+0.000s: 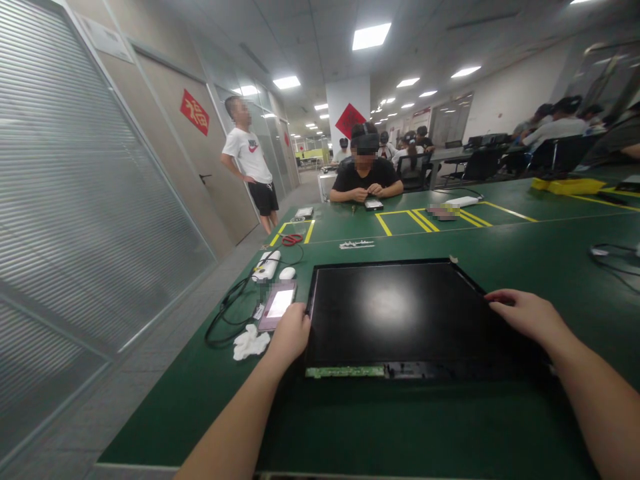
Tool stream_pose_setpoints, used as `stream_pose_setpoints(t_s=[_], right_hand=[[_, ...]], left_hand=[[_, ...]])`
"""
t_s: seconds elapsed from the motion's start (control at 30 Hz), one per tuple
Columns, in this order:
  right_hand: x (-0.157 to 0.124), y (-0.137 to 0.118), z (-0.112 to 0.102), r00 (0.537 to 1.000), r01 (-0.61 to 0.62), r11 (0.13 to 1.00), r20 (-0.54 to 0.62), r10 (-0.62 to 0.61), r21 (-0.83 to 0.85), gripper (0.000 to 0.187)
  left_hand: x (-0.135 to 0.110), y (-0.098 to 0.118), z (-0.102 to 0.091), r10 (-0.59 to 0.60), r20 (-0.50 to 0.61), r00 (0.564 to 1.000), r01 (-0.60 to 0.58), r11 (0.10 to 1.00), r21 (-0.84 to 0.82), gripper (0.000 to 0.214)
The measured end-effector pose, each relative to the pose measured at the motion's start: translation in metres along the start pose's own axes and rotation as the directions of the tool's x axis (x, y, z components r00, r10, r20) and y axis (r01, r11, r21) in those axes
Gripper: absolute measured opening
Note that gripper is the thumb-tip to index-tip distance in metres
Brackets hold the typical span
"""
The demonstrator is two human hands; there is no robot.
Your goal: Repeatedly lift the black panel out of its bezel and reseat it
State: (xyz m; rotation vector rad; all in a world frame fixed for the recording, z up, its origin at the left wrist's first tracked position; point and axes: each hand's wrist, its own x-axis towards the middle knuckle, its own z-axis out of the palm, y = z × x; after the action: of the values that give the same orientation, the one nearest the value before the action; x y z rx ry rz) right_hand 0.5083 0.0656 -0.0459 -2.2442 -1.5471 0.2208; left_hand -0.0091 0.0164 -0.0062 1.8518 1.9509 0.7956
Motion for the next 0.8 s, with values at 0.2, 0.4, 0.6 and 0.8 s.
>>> stream_pose_setpoints(t_s=[0.2, 0.4, 0.6, 0.8], right_hand=[[-0.003, -0.003, -0.003, 1.000, -0.012, 1.000, 0.010, 0.012, -0.019, 0.032], [-0.007, -0.009, -0.005, 0.996, -0.019, 1.000, 0.088, 0.021, -0.023, 0.038], [-0.013, -0.017, -0.008, 0.993, -0.017, 1.000, 0.114, 0.019, -0.024, 0.041], [-0.011, -0.014, -0.006, 0.993, -0.006, 1.000, 0.120, 0.009, -0.024, 0.040]], left_hand=[[0.002, -0.006, 0.000, -0.162, -0.041, 0.986, 0.128, 0.891, -0.434, 0.005], [0.002, -0.003, 0.004, -0.328, 0.072, 0.942, 0.270, 0.613, -0.743, 0.027], [-0.002, 0.011, 0.003, -0.448, 0.183, 0.875, 0.375, 0.388, -0.842, 0.028], [-0.005, 0.022, 0.001, -0.495, 0.265, 0.827, 0.443, 0.287, -0.849, 0.061]])
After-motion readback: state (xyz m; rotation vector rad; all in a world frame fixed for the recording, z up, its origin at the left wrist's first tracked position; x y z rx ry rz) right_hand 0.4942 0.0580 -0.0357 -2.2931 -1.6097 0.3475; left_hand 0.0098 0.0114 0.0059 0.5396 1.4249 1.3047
